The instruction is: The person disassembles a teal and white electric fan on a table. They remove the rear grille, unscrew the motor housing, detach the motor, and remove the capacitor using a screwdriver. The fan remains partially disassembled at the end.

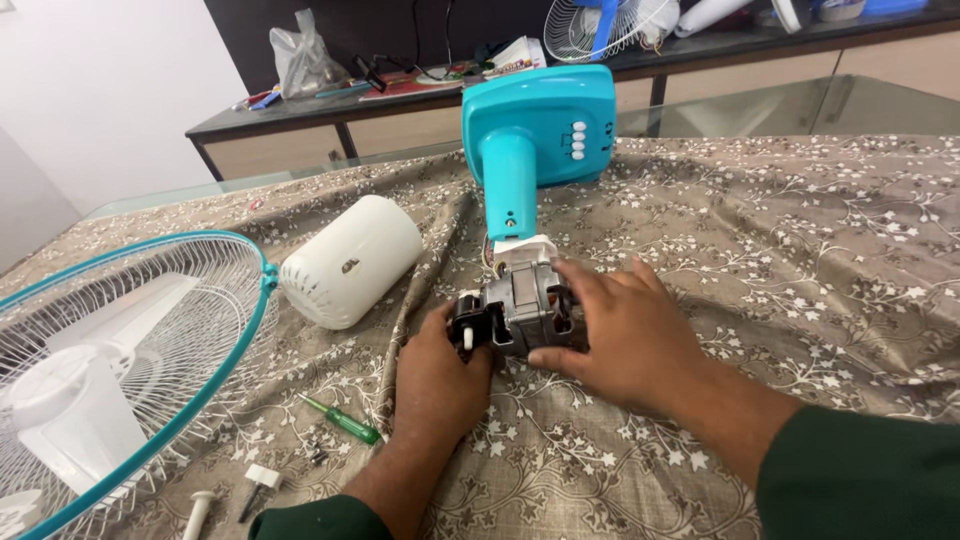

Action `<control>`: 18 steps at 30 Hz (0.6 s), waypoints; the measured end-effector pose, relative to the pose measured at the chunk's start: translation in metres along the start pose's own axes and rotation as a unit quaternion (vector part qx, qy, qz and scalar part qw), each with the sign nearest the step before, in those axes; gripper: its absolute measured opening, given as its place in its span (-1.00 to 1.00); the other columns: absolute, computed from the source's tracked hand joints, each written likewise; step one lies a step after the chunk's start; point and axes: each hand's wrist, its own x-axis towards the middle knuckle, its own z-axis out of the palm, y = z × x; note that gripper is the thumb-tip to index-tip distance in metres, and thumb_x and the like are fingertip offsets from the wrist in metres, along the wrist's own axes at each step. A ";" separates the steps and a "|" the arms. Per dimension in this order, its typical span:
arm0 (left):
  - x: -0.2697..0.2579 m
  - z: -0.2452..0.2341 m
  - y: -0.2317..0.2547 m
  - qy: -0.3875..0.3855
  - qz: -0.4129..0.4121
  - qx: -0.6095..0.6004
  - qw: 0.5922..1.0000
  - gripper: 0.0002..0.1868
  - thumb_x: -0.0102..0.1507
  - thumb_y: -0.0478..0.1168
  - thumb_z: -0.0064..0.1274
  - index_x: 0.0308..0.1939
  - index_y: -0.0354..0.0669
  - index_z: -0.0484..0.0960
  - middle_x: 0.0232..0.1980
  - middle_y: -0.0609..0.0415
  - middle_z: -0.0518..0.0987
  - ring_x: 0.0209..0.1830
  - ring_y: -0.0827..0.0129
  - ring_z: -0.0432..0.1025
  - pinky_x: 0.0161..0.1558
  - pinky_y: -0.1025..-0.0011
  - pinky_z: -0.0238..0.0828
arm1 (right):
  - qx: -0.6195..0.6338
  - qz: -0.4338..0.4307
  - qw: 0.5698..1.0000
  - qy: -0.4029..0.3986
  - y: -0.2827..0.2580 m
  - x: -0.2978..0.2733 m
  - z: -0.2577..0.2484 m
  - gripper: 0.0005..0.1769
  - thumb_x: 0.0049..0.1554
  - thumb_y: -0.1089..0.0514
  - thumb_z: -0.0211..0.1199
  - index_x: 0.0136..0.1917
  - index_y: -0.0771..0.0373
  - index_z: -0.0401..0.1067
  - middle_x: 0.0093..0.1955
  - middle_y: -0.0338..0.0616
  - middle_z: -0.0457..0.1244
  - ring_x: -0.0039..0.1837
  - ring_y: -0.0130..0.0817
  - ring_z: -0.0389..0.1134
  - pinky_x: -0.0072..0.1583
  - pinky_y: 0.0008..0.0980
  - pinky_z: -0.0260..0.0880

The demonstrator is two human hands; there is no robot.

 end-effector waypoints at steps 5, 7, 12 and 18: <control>0.003 -0.003 0.000 -0.021 -0.044 -0.029 0.998 -0.27 0.14 -0.19 0.27 0.37 -0.11 0.36 0.07 -0.11 0.70 0.01 0.13 0.65 0.07 0.25 0.54 | -0.049 -0.045 0.997 -0.049 0.006 0.007 -0.007 0.27 -0.05 -0.69 0.04 0.64 0.09 -0.17 0.08 -0.05 0.37 0.19 -0.13 0.36 0.35 -0.11 0.18; 0.002 -0.006 0.000 -0.021 -0.038 -0.027 0.999 -0.17 0.11 -0.20 0.28 0.44 -0.05 0.27 0.11 -0.13 0.66 0.05 0.11 0.61 0.11 0.26 0.51 | -0.073 -0.041 0.993 -0.080 0.011 0.009 -0.004 0.27 -0.06 -0.71 -0.02 0.64 0.07 -0.15 -0.04 -0.15 0.41 0.08 -0.20 0.41 0.29 -0.18 0.21; 0.001 -0.009 -0.003 -0.001 -0.038 -0.106 0.994 0.01 0.08 -0.24 0.22 0.56 -0.06 0.05 0.11 -0.08 0.63 0.05 0.16 0.61 0.10 0.31 0.54 | 0.001 -0.088 0.993 0.077 0.022 0.014 0.004 0.24 -0.10 -0.75 -0.02 0.56 0.09 0.02 -0.13 -0.14 0.43 -0.08 -0.23 0.43 0.26 -0.12 0.21; 0.006 -0.002 -0.011 -0.003 -0.014 -0.109 0.994 -0.10 0.10 -0.21 0.21 0.49 -0.14 0.15 0.04 0.04 0.70 -0.04 0.31 0.61 0.03 0.36 0.54 | 0.197 -0.034 0.968 0.153 0.041 0.028 -0.016 0.15 -0.07 -0.68 -0.02 0.53 0.11 0.12 -0.04 -0.15 0.42 -0.10 -0.35 0.42 0.01 -0.35 0.38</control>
